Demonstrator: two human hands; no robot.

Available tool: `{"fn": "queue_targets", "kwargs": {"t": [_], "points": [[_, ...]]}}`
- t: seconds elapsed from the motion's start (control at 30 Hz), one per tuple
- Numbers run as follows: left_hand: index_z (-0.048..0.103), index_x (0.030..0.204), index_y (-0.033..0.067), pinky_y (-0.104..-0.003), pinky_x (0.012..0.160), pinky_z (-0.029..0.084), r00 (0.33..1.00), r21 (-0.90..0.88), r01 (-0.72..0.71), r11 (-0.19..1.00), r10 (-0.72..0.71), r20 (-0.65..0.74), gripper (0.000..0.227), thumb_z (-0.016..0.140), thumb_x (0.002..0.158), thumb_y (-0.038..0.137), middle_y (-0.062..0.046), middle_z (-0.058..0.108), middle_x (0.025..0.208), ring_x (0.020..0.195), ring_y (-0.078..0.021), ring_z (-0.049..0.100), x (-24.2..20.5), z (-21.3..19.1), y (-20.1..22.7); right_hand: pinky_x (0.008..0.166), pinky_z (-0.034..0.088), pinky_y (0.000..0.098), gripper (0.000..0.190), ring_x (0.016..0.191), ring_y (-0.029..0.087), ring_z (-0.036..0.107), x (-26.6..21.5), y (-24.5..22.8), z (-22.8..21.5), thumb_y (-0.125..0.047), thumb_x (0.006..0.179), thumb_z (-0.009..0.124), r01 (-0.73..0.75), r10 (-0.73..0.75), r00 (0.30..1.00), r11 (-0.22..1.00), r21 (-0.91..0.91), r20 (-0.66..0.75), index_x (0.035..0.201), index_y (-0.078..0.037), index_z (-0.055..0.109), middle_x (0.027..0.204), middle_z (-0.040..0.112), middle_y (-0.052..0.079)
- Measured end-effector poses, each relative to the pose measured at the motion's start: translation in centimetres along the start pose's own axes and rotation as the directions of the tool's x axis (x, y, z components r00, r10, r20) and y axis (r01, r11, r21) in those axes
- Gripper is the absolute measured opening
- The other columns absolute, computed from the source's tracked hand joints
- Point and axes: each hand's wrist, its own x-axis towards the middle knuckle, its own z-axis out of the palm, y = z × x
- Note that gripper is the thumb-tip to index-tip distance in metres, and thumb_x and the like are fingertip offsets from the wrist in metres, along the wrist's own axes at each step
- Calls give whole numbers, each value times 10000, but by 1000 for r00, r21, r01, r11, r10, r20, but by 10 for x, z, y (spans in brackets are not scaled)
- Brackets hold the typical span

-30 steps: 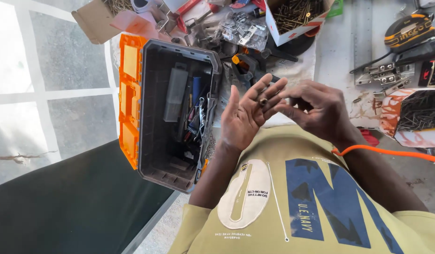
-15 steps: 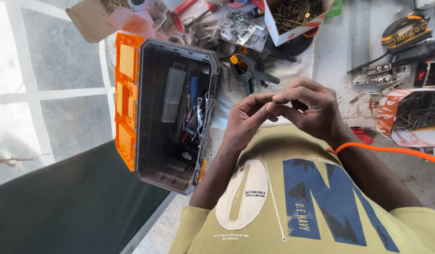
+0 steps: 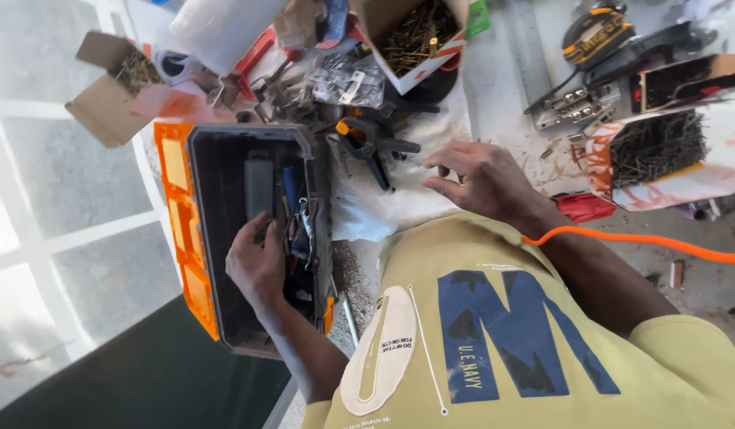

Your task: The person sorts through various hardware items on a cluttered workbench, picking up and inspecting a wrench, a small orange tool, a screwdriver, a package of drill bits, and a roll of tape. They place these items into an orange toolbox and then close the lid.

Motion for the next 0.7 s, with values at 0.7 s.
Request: {"fn": "queue_targets", "kwargs": {"t": [0.7], "points": [[699, 1229, 92, -392, 973, 570, 985, -128, -139, 982, 124, -121, 354, 751, 950, 304, -76, 702, 1241, 1171, -237, 688, -7, 57, 70, 564, 634, 233, 214, 709, 126, 716, 116, 100, -4, -336, 972, 656, -674, 731, 655, 680, 287, -193, 1094, -164, 622, 969, 681, -9]]}}
